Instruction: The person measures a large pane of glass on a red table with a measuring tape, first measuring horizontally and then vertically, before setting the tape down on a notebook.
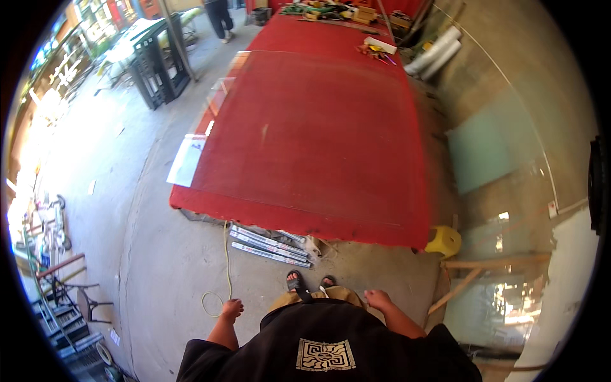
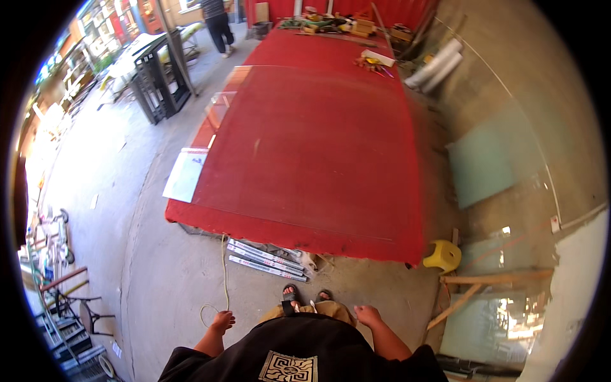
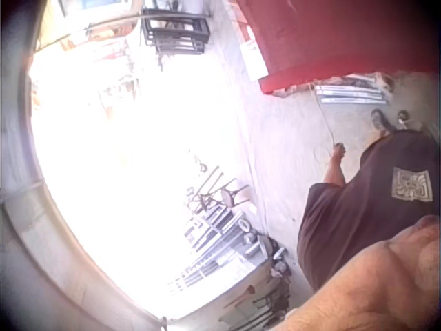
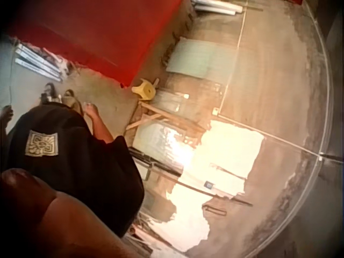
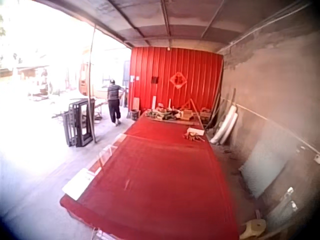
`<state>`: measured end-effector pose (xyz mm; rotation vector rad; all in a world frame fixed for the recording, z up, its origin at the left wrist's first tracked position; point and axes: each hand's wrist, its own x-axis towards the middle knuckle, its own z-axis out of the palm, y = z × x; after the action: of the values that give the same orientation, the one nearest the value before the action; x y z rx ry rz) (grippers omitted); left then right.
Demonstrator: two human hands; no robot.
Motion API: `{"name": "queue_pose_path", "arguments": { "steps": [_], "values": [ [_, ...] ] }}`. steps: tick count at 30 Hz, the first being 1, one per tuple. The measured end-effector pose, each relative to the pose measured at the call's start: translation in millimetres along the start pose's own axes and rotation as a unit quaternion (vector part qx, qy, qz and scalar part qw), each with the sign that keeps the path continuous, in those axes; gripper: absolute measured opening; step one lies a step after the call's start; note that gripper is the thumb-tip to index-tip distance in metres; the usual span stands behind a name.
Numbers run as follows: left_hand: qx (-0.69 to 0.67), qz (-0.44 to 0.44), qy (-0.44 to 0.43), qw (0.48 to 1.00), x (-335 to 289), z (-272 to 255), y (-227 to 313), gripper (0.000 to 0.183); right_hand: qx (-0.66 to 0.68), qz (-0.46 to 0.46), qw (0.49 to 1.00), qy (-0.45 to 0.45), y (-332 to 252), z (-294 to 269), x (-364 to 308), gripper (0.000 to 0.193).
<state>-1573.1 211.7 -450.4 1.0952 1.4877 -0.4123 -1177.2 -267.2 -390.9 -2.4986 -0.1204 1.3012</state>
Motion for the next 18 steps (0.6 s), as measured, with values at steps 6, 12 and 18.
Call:
{"name": "queue_pose_path", "arguments": {
  "steps": [6,12,18],
  "values": [
    [-0.051,0.040,0.026,0.998,-17,14,18,0.040,0.149,0.073,0.986,0.024,9,-24,19,0.044],
    [-0.062,0.134,0.002,0.989,-31,-9,38,0.045,0.164,0.171,0.972,-0.003,55,-18,45,0.041],
    [-0.039,0.195,0.109,0.974,13,-127,167,0.038,0.244,0.175,0.954,0.013,64,14,23,0.042]
  ]
}}
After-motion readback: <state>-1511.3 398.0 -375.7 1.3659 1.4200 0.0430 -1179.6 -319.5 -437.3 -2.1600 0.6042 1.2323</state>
